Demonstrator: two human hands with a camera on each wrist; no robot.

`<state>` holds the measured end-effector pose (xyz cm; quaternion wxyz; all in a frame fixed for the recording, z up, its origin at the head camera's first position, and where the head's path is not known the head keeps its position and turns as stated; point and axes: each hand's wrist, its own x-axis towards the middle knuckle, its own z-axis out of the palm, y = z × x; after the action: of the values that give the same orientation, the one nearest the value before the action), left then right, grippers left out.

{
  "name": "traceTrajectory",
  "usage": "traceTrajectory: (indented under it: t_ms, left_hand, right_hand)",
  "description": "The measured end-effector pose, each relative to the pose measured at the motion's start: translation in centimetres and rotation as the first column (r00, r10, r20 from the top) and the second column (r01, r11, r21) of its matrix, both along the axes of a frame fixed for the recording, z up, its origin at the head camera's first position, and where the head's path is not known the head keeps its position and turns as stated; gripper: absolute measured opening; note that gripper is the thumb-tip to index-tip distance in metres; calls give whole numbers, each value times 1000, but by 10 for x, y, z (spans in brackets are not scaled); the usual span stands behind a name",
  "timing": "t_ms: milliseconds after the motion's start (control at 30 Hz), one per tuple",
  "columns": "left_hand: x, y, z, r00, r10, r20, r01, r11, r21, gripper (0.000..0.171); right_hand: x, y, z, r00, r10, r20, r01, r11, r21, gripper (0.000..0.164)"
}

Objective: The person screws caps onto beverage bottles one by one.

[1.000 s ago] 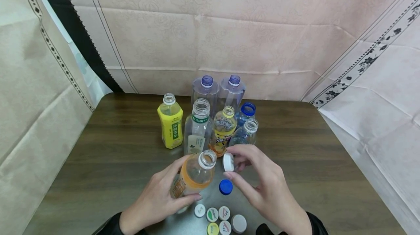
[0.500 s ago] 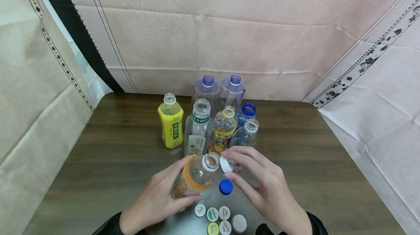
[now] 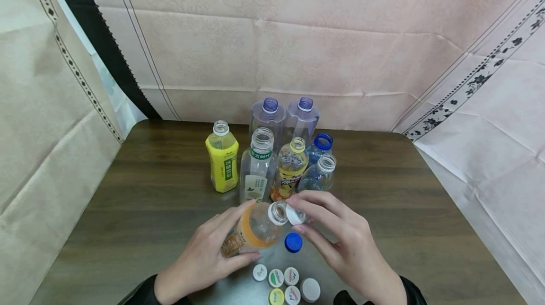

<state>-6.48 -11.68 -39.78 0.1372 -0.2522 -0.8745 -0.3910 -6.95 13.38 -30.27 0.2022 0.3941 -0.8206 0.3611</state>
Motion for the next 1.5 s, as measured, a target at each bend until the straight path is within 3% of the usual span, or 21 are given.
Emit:
traceTrajectory:
  t_ms: [233, 467, 767, 1200, 1500]
  left_hand:
    - [-1, 1, 0, 1000, -10, -16, 10, 999, -35, 88]
    - [-2, 1, 1, 1000, -19, -11, 18, 998, -54, 89]
    - [-1, 1, 1, 1000, -13, -14, 12, 998, -69, 91]
    - [0, -1, 2, 997, 13, -74, -20, 996, -83, 95]
    - [-1, -2, 1, 998, 14, -57, -19, 996, -90, 95]
  right_hand:
    - [1, 2, 2, 999, 42, 14, -42, 999, 9, 42]
    - [2, 5, 3, 996, 40, 79, -46, 996, 71, 47]
    - [1, 5, 1, 997, 61, 38, -63, 996, 60, 42]
    - [0, 5, -1, 996, 55, 65, -58, 997, 57, 47]
    - [0, 8, 1, 996, 69, 63, -76, 990, 121, 31]
